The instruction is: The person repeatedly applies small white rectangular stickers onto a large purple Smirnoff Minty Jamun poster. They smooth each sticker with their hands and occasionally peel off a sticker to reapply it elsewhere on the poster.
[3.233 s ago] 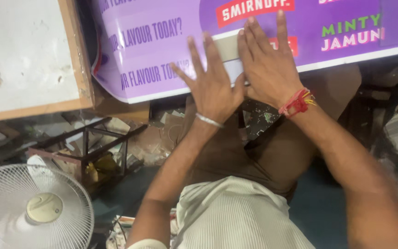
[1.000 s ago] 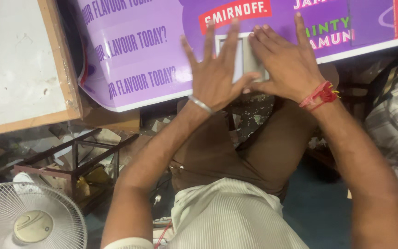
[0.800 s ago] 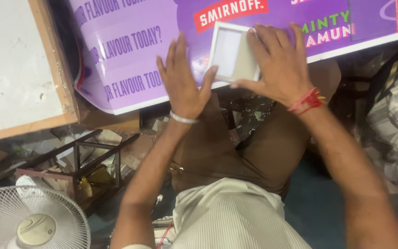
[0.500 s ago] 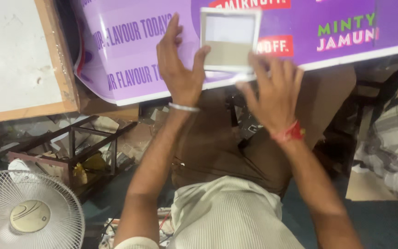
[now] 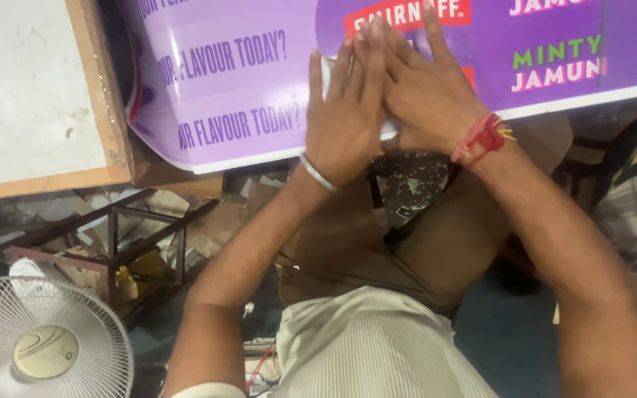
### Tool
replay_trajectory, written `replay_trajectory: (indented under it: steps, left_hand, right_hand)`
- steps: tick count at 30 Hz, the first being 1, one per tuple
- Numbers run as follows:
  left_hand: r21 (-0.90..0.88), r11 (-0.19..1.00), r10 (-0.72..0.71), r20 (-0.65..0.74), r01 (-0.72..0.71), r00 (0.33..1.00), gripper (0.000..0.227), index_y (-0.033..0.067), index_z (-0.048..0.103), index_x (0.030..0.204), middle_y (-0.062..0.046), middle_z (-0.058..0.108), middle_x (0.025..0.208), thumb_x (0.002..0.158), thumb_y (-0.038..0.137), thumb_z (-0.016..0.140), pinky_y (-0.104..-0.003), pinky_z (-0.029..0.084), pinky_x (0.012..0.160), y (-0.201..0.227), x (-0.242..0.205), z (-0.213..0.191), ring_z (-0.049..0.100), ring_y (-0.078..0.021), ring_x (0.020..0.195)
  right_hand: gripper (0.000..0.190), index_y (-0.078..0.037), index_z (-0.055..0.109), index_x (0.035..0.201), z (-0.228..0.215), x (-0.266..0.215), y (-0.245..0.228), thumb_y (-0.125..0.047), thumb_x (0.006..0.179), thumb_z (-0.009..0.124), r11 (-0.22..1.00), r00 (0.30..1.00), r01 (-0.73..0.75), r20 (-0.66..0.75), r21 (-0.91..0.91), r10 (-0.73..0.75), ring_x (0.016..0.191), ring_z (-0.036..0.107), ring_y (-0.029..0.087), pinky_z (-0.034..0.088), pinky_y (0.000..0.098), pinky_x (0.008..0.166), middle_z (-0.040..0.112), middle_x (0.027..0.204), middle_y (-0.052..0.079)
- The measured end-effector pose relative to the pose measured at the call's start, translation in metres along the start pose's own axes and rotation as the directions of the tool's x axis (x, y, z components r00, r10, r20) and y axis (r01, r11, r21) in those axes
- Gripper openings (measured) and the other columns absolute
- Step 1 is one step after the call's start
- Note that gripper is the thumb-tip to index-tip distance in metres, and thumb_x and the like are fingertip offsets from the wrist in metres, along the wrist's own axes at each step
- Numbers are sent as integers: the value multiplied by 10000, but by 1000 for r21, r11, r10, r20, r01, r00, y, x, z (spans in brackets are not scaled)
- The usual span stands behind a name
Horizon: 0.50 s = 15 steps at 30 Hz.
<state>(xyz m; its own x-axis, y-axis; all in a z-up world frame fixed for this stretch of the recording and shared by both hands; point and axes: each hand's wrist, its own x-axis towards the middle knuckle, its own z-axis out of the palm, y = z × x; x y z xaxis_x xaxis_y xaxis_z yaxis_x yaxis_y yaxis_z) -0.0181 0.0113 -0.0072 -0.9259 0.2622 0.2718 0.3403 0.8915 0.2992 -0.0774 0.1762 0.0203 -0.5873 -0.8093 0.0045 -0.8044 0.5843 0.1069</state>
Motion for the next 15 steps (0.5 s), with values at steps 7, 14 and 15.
replay_trajectory:
  steps: [7,14,15]
  left_hand:
    - [-76,989,-123,10,123,992,937,-166,279,1531,-302,318,1624,984,477,686,-748,22,1220,1,-22,-5,280,-387,1550]
    - [-434,884,-325,-298,176,898,612,112,412,1562,-178,405,1624,1030,203,702,-506,405,1255,-27,-31,9,439,-260,1521]
    - [-532,831,-389,-354,159,851,551,179,448,1571,-172,404,1632,1071,119,673,-429,536,1238,-37,-32,13,492,-233,1506]
  right_hand:
    - [1170,23,388,1625,6,-23,-10,-569,716,827,985,995,-97,36,145,92,1592,335,303,70,640,1286,416,1668,202]
    - [1192,22,365,1627,25,-34,-22,-615,736,835,897,975,-173,-61,407,216,1604,262,303,91,645,1280,356,1697,188]
    - [1198,29,358,1627,27,-35,-23,-631,745,827,887,974,-175,-56,427,219,1607,249,311,92,641,1282,342,1703,192]
